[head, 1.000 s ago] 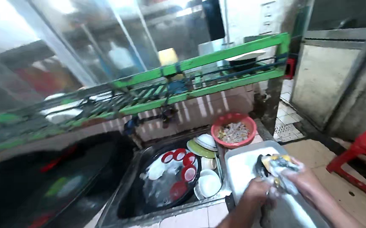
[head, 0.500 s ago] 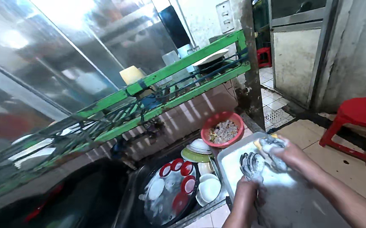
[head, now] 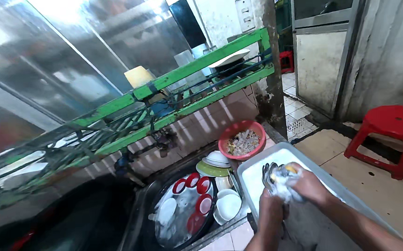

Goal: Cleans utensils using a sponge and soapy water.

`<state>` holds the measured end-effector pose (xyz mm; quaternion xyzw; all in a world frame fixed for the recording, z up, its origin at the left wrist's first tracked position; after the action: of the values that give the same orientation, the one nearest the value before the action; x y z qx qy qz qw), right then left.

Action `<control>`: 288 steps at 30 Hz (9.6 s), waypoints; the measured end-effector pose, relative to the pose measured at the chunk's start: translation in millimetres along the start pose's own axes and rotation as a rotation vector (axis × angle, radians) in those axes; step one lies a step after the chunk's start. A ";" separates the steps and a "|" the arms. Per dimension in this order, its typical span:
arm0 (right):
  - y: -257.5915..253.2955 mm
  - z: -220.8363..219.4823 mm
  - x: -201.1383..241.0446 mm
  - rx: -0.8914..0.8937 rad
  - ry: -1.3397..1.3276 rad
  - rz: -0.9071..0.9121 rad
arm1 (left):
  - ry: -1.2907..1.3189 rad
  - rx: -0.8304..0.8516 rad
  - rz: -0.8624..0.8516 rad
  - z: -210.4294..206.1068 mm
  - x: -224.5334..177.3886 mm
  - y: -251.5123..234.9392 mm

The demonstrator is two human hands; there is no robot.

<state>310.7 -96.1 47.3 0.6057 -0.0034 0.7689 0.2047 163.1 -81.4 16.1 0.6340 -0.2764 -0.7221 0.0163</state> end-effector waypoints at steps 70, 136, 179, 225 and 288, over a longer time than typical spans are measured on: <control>22.0 33.0 4.0 0.051 -0.198 -0.080 | 0.161 0.249 0.115 3.9 -10.1 -0.1; -26.9 34.1 13.6 -0.147 0.110 0.281 | 0.065 0.183 0.068 7.1 -11.2 8.6; -0.5 0.1 -5.7 0.045 0.155 0.009 | -0.090 0.166 -0.054 10.7 10.0 -2.7; 11.1 5.8 -26.7 0.807 0.548 -0.128 | 0.236 0.141 -0.076 13.8 -11.9 -12.4; -8.0 21.2 24.5 0.111 0.040 -0.199 | 0.220 0.035 -0.165 16.5 -1.5 -13.0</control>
<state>328.5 -86.5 73.8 0.5979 0.1036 0.7557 0.2463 152.4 -63.6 12.7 0.7300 -0.2326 -0.6422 -0.0242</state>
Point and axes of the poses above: each hand's wrist, its own y-axis away from the middle knuckle, its own z-axis out of the back of the hand, x = y × z, the point moved 1 cm from there along -y, towards the middle knuckle, and after that the axes turned 11 degrees about -y, right-handed, at the moved point
